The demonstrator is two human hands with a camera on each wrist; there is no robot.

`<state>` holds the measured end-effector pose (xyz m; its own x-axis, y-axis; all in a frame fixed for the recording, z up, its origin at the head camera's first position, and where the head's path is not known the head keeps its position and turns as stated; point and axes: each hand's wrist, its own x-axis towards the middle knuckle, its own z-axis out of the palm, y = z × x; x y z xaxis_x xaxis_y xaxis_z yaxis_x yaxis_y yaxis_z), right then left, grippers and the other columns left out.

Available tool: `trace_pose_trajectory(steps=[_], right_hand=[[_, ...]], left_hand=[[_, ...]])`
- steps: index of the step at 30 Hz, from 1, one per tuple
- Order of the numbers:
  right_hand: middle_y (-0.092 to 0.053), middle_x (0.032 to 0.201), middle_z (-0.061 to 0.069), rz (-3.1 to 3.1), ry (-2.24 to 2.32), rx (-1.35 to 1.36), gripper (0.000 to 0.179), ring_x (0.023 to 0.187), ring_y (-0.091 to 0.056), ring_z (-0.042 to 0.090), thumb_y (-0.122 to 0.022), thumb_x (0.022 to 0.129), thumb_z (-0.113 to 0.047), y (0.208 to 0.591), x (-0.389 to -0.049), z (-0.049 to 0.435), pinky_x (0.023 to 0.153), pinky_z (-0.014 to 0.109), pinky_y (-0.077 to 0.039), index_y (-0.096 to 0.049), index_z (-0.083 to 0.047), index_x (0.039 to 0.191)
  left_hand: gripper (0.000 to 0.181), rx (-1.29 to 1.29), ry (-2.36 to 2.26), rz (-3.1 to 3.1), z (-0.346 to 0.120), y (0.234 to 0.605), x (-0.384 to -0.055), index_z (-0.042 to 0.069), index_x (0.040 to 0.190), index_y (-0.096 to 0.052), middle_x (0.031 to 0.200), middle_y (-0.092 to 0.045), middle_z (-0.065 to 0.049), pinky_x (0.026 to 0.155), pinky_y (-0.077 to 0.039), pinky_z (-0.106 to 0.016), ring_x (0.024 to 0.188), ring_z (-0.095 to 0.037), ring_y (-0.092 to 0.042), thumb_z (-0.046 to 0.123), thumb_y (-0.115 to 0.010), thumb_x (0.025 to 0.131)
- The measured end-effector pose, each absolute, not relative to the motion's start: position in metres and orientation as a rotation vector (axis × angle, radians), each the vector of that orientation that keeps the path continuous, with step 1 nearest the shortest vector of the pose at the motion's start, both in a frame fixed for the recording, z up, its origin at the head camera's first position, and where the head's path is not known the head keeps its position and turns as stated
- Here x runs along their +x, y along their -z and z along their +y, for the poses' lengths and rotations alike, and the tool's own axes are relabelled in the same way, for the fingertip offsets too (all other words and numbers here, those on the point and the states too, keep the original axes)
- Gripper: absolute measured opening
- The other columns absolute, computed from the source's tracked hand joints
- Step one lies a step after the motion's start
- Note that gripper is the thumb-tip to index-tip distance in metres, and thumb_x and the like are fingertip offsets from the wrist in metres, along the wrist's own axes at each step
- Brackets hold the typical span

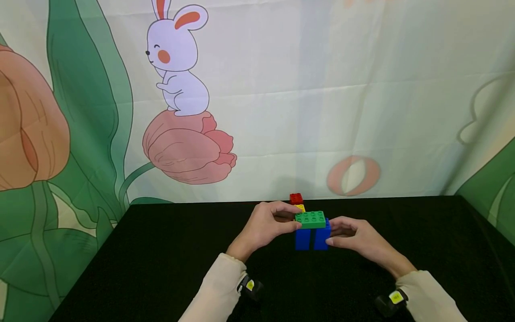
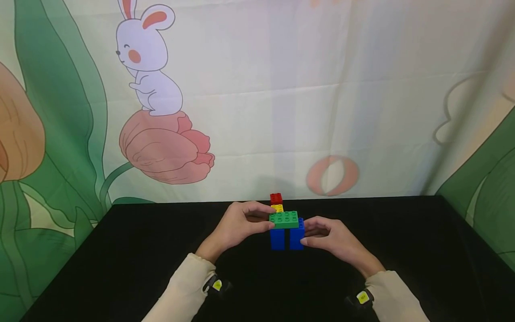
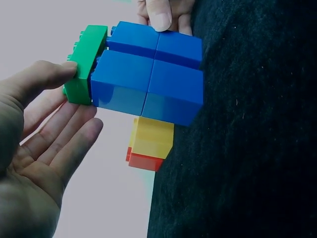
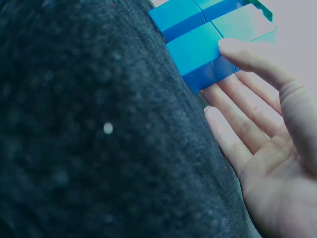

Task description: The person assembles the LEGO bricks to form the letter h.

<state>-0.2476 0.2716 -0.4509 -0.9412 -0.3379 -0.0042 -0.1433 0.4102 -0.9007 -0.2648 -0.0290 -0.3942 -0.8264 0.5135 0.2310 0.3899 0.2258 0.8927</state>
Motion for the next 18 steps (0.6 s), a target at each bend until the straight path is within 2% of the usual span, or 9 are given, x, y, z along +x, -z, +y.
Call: trace_pose_trajectory(steps=[18], right_hand=[[-0.071, 0.124, 0.011, 2.495, 1.543, -0.453, 0.048, 0.113, -0.069, 0.028, -0.081, 0.094, -0.029, 0.4499, -0.2486, 0.2735, 0.097, 0.044, -0.058, -0.066, -0.007, 0.134]], left_hand=[[0.028, 0.911, -1.569, 2.472, -0.0269, 0.3940, -0.2652, 0.009, 0.122, -0.078, 0.118, -0.076, -0.002, 0.089, -0.061, -0.028, 0.100, -0.013, -0.073, 0.010, -0.082, 0.094]])
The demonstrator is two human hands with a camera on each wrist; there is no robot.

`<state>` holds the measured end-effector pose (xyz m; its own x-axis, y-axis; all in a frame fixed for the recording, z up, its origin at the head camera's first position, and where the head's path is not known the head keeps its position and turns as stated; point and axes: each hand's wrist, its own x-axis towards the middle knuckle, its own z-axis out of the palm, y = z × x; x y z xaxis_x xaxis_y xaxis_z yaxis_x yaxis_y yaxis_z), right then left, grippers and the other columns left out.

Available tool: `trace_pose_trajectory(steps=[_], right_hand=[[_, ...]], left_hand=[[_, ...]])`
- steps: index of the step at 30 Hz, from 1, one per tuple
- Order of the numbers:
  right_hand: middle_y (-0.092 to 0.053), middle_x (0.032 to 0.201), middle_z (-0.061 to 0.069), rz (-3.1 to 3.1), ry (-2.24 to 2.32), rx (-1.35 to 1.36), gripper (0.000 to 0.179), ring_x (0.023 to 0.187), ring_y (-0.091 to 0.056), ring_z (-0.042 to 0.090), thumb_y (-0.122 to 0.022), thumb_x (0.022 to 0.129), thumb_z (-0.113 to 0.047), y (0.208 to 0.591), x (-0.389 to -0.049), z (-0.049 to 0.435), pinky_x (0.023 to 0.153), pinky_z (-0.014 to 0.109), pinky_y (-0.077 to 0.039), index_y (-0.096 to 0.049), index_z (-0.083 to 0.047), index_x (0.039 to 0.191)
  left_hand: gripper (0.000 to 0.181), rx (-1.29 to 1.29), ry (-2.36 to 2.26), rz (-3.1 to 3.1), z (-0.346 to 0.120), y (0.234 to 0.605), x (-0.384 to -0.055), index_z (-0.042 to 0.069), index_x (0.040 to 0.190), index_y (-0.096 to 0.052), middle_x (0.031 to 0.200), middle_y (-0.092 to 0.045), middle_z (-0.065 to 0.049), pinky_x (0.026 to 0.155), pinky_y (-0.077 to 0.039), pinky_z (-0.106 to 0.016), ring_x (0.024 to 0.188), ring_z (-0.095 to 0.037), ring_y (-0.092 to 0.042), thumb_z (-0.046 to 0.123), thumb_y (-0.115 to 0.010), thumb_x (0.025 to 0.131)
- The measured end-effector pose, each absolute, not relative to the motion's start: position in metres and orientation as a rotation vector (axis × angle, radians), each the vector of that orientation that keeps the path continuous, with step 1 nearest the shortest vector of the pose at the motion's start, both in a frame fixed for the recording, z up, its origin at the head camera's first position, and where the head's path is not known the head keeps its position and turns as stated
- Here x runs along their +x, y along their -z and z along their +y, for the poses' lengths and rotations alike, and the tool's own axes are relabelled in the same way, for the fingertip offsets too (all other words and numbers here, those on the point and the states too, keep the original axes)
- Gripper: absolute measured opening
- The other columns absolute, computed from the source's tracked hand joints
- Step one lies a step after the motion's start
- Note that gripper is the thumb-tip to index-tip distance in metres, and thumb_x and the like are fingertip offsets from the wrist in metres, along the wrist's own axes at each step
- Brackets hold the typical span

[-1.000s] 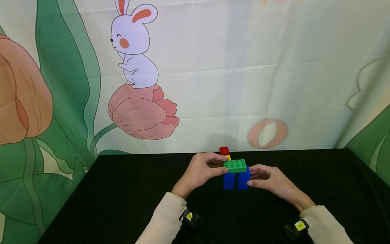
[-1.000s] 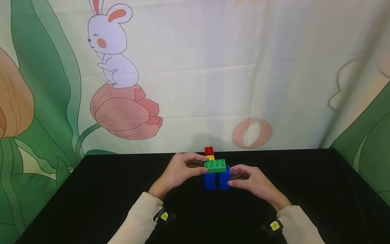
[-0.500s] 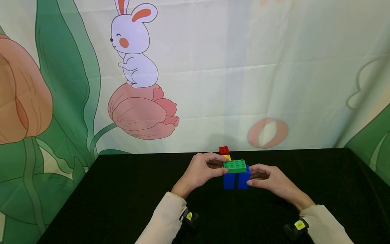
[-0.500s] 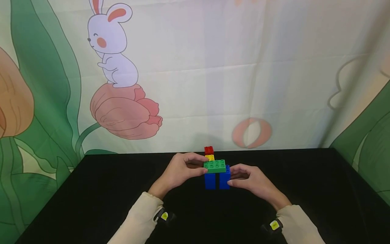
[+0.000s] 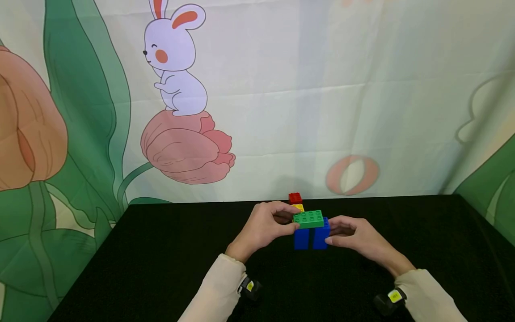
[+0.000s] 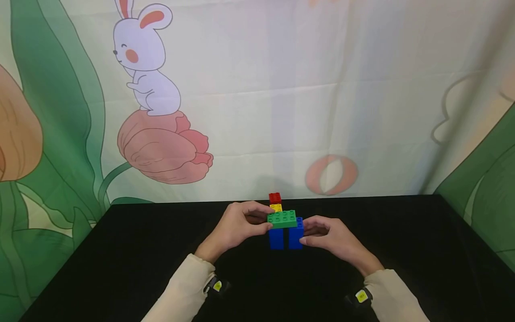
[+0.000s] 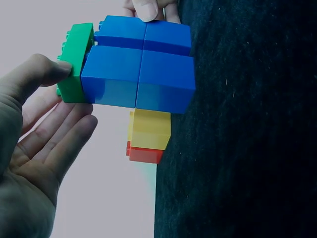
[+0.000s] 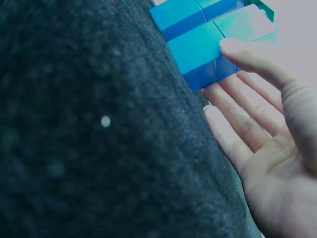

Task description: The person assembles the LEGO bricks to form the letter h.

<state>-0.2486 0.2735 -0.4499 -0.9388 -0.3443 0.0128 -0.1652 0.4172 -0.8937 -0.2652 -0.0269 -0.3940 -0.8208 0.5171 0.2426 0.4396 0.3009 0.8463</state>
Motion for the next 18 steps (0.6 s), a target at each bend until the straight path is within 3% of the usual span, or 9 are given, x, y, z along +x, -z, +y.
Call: trace_pose_trajectory(steps=[18], right_hand=[[-0.070, 0.126, 0.013, 2.453, 1.553, -0.464, 0.049, 0.115, -0.068, 0.030, -0.081, 0.094, -0.028, 0.4478, -0.2497, 0.2789, 0.098, 0.046, -0.057, -0.065, -0.007, 0.136]], left_hand=[[0.029, 0.945, -1.518, 2.523, -0.0246, 0.3932, -0.2629, 0.007, 0.122, -0.077, 0.118, -0.074, -0.003, 0.090, -0.061, -0.028, 0.102, -0.017, -0.073, 0.007, -0.082, 0.093]])
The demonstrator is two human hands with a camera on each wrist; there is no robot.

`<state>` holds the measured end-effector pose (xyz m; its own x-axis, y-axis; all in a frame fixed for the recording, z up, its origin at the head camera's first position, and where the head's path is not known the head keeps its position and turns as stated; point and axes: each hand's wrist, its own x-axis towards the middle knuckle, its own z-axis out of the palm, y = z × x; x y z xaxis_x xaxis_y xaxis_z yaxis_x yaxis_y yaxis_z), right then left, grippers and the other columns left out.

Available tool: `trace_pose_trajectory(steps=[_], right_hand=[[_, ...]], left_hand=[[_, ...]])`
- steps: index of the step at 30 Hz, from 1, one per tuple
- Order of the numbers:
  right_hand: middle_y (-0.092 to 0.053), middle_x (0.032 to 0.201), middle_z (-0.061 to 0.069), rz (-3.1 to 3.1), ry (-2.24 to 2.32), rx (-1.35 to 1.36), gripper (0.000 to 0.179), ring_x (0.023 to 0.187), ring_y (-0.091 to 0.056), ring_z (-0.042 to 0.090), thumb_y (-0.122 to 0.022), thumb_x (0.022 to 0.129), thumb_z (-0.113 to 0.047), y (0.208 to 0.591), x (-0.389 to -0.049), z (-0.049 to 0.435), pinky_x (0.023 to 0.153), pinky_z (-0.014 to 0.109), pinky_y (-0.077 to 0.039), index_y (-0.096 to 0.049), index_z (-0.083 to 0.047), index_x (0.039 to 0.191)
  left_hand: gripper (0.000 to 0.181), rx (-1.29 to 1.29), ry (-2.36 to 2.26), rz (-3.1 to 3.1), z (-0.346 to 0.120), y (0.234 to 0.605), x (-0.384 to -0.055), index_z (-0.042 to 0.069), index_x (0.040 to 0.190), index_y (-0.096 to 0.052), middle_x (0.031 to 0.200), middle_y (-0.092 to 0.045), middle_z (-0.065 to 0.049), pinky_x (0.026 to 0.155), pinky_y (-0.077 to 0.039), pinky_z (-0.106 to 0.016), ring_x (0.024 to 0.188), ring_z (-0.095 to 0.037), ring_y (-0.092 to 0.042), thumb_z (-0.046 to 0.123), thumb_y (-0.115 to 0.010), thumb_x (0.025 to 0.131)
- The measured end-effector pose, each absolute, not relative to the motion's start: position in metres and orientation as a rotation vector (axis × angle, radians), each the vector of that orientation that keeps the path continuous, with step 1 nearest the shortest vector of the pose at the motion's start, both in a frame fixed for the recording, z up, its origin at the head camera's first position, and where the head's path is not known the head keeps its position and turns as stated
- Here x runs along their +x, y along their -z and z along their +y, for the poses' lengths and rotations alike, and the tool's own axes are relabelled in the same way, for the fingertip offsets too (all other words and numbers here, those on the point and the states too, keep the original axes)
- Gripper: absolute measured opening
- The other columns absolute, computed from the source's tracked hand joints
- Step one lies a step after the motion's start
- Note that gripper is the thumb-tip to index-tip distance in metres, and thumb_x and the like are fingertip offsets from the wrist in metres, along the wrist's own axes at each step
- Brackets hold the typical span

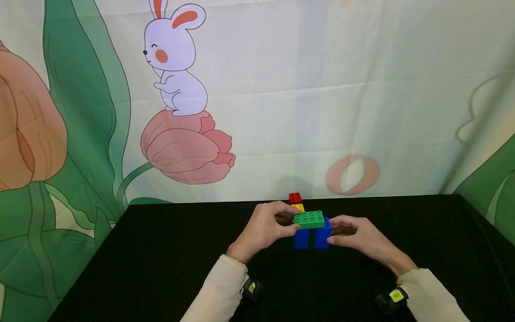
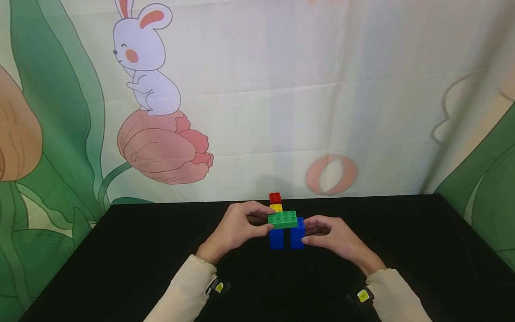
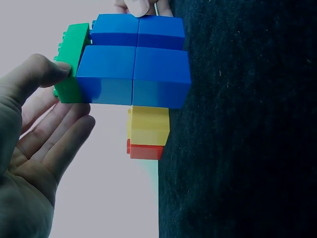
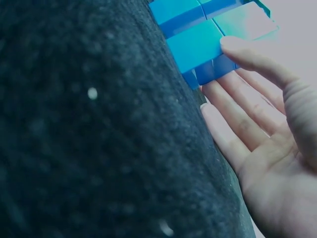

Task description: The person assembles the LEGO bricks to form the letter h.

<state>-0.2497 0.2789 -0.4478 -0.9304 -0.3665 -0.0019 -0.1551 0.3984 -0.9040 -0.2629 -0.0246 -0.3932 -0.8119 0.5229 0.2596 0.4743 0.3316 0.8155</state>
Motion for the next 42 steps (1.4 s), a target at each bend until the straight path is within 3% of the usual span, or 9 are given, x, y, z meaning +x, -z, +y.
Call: trace_pose_trajectory(steps=[16, 24, 29, 34, 42], right_hand=[[-0.069, 0.127, 0.013, 2.459, 1.536, -0.486, 0.049, 0.115, -0.068, 0.030, -0.080, 0.095, -0.028, 0.447, -0.250, 0.280, 0.097, 0.044, -0.057, -0.064, -0.006, 0.136], [-0.061, 0.144, 0.015, 2.534, 1.599, -0.472, 0.056, 0.130, -0.060, 0.035, -0.075, 0.100, -0.032, 0.432, -0.243, 0.272, 0.102, 0.044, -0.054, -0.058, -0.010, 0.148], [-0.063, 0.145, 0.011, 2.551, 1.691, -0.506, 0.048, 0.123, -0.066, 0.030, -0.072, 0.103, -0.033, 0.421, -0.238, 0.258, 0.098, 0.032, -0.056, -0.062, -0.013, 0.146], [-0.067, 0.141, 0.005, 2.585, 1.726, -0.532, 0.043, 0.119, -0.068, 0.025, -0.072, 0.103, -0.034, 0.418, -0.235, 0.252, 0.097, 0.030, -0.057, -0.066, -0.016, 0.142], [-0.069, 0.135, 0.007, 2.614, 1.725, -0.528, 0.040, 0.115, -0.070, 0.024, -0.072, 0.103, -0.033, 0.419, -0.235, 0.250, 0.096, 0.029, -0.057, -0.068, -0.015, 0.138]], left_hand=[[0.030, 0.969, -1.548, 2.529, -0.025, 0.399, -0.263, 0.006, 0.123, -0.076, 0.120, -0.074, -0.004, 0.091, -0.060, -0.026, 0.105, -0.021, -0.074, 0.007, -0.082, 0.093], [0.031, 0.990, -1.558, 2.521, -0.025, 0.400, -0.263, 0.006, 0.123, -0.076, 0.120, -0.075, -0.004, 0.091, -0.060, -0.025, 0.105, -0.019, -0.074, 0.006, -0.082, 0.093], [0.031, 0.991, -1.565, 2.517, -0.026, 0.401, -0.264, 0.006, 0.123, -0.076, 0.120, -0.075, -0.004, 0.091, -0.060, -0.025, 0.104, -0.017, -0.074, 0.007, -0.082, 0.093], [0.031, 0.991, -1.571, 2.515, -0.026, 0.401, -0.264, 0.005, 0.123, -0.076, 0.120, -0.075, -0.005, 0.091, -0.060, -0.025, 0.104, -0.016, -0.074, 0.006, -0.082, 0.093], [0.031, 0.997, -1.578, 2.505, -0.025, 0.402, -0.265, 0.006, 0.124, -0.076, 0.120, -0.076, -0.004, 0.090, -0.060, -0.025, 0.104, -0.015, -0.074, 0.007, -0.082, 0.093]])
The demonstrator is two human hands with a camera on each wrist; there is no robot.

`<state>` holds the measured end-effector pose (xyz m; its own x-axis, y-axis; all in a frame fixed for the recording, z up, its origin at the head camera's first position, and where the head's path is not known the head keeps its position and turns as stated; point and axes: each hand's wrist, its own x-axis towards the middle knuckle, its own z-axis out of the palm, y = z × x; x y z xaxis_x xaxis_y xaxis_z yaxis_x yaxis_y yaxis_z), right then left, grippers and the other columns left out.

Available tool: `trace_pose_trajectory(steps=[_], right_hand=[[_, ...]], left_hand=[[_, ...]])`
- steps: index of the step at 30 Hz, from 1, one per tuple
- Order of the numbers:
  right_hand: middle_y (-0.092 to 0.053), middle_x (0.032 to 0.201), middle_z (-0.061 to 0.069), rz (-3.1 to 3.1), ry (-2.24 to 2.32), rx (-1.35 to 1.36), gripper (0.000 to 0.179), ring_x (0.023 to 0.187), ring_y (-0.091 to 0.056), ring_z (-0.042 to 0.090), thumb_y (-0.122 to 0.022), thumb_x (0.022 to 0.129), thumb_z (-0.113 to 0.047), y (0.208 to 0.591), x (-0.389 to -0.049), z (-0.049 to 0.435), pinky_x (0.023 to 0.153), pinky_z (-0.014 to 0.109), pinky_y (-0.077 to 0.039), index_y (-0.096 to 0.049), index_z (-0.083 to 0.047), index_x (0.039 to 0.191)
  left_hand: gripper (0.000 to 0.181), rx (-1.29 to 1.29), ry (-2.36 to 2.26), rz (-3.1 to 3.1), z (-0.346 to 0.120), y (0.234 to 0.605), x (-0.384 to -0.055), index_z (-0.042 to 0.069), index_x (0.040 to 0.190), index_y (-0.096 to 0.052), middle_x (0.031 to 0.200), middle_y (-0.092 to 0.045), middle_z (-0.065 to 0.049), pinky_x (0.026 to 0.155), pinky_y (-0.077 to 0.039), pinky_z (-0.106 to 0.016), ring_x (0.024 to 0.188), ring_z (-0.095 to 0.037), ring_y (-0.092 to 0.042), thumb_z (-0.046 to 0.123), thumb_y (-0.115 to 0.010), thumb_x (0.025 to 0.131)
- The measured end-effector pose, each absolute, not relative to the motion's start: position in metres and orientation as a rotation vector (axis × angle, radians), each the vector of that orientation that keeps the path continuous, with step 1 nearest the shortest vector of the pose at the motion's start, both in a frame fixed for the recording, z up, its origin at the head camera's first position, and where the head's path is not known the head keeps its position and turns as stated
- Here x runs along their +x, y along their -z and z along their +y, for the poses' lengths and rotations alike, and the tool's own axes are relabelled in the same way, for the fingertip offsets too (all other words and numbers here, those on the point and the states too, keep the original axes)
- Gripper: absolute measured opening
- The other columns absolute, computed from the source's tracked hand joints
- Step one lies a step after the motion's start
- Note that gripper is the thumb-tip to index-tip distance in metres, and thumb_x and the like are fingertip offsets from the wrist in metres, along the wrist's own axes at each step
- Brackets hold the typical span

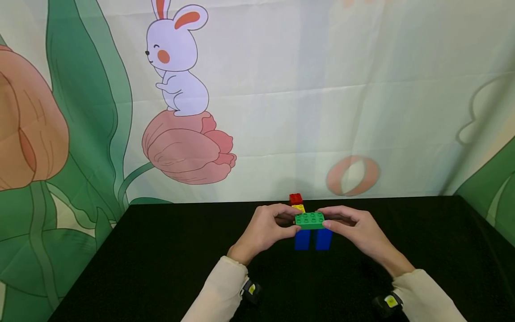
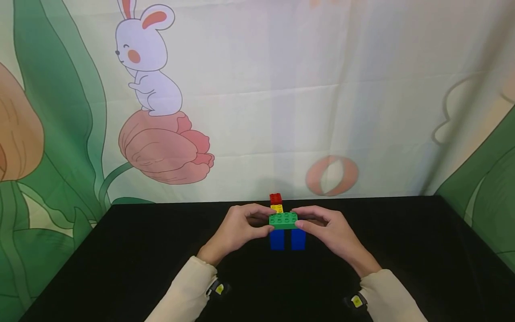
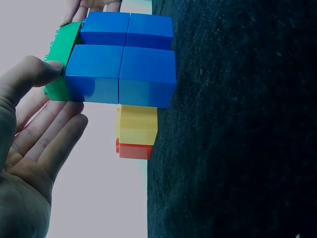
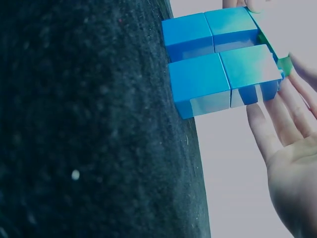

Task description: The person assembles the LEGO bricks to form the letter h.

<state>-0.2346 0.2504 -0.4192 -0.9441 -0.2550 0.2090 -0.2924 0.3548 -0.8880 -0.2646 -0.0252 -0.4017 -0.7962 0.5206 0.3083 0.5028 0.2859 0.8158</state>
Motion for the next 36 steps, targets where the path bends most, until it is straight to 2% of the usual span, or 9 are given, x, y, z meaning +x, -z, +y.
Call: trace_pose_trajectory(steps=[26, 36], right_hand=[[-0.070, 0.132, 0.010, -2.545, -1.745, 0.502, 0.040, 0.114, -0.070, 0.028, -0.074, 0.102, -0.029, 0.4274, -0.2389, 0.2532, 0.095, 0.033, -0.058, -0.067, -0.011, 0.137], [-0.069, 0.133, 0.010, -2.556, -1.756, 0.446, 0.044, 0.115, -0.069, 0.028, -0.075, 0.101, -0.033, 0.4279, -0.2386, 0.2506, 0.095, 0.032, -0.057, -0.066, -0.012, 0.138]], left_hand=[[0.032, 0.983, -1.597, 2.492, -0.0257, 0.4061, -0.2655, 0.008, 0.126, -0.077, 0.122, -0.076, -0.003, 0.093, -0.059, -0.026, 0.105, -0.013, -0.073, 0.011, -0.084, 0.094], [0.033, 0.978, -1.635, 2.473, -0.0263, 0.4096, -0.2656, 0.008, 0.125, -0.076, 0.121, -0.076, -0.003, 0.093, -0.059, -0.027, 0.106, -0.015, -0.074, 0.010, -0.084, 0.093]])
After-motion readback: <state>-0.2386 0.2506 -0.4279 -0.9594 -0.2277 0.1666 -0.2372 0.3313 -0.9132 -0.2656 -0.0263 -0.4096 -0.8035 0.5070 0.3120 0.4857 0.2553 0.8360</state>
